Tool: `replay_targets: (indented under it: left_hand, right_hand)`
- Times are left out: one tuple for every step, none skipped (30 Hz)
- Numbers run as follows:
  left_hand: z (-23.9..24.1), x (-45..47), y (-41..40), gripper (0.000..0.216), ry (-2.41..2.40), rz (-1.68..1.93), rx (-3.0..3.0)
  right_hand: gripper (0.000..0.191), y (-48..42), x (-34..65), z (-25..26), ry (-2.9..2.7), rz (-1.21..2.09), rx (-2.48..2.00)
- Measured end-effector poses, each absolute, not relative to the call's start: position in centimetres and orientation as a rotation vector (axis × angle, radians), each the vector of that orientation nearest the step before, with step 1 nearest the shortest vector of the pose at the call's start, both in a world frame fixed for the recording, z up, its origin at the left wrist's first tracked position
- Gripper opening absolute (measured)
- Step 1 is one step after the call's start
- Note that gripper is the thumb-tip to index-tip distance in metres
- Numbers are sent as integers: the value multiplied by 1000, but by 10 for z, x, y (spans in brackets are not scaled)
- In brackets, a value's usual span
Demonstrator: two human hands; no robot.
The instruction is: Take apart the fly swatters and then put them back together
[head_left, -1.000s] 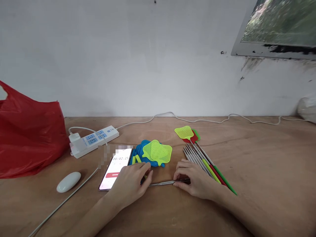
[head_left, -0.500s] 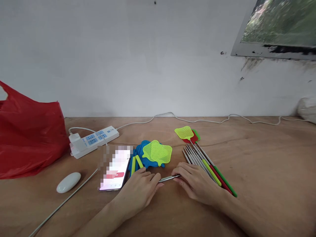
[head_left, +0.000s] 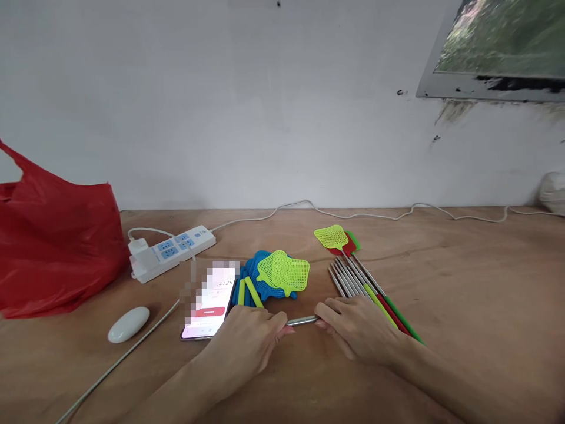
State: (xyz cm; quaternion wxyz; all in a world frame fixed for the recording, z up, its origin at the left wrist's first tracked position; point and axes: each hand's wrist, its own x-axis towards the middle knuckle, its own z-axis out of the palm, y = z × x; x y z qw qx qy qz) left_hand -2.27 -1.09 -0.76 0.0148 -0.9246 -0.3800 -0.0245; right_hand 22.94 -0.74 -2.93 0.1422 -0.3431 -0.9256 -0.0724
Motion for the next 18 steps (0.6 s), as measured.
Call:
replay_targets:
  left_hand:
    - [-9, -24, -12, 26, -1190, -78, -2880]
    - [-11, -25, -12, 26, -1195, -89, -2879]
    - [-14, -26, -13, 26, -1191, -104, -2880]
    - [-17, -27, -13, 27, -1181, -120, -2883]
    - [-20, -28, -14, 27, -1169, -138, -2886]
    - [-22, -29, -14, 28, -1156, -157, -2883]
    - [-24, -30, -14, 29, -1144, -172, -2879]
    - [-25, -30, -14, 30, -1134, -182, -2875]
    - [-25, -31, -14, 30, -1126, -191, -2872]
    - [-25, -31, -14, 30, -1117, -198, -2870]
    - [-24, -32, -14, 31, -1106, -206, -2873]
    - [-24, -32, -14, 31, -1095, -212, -2877]
    - [-23, -33, -14, 31, -1087, -219, -2880]
    - [-23, -33, -15, 31, -1082, -226, -2882]
    - [-23, -32, -15, 31, -1075, -231, -2886]
    - [-23, -32, -15, 32, -1068, -231, -2892]
    - [-23, -31, -16, 32, -1060, -230, -2900]
    - [-23, -31, -16, 33, -1051, -229, -2909]
  right_hand:
    - [24, -8, 232, -28, -2681, -203, -995]
    - [23, -9, 233, -27, -2688, -192, -998]
    - [23, -10, 235, -27, -2693, -178, -1002]
    - [23, -11, 237, -26, -2694, -164, -1005]
    - [23, -12, 238, -26, -2693, -152, -1007]
    - [23, -13, 239, -26, -2693, -144, -1009]
    - [23, -14, 241, -26, -2695, -138, -1014]
    - [24, -14, 242, -26, -2699, -131, -1019]
    - [24, -15, 243, -26, -2702, -120, -1023]
    - [24, -15, 244, -26, -2704, -105, -1027]
    - [25, -15, 245, -26, -2701, -88, -1032]
    - [26, -15, 246, -26, -2696, -73, -1041]
    - [26, -15, 247, -27, -2689, -58, -1054]
    - [27, -16, 248, -28, -2683, -48, -1068]
    - [27, -16, 249, -29, -2677, -42, -1082]
    - [28, -16, 250, -30, -2670, -43, -1093]
    - [30, -15, 251, -30, -2664, -49, -1100]
    - [31, -15, 252, -31, -2656, -60, -1105]
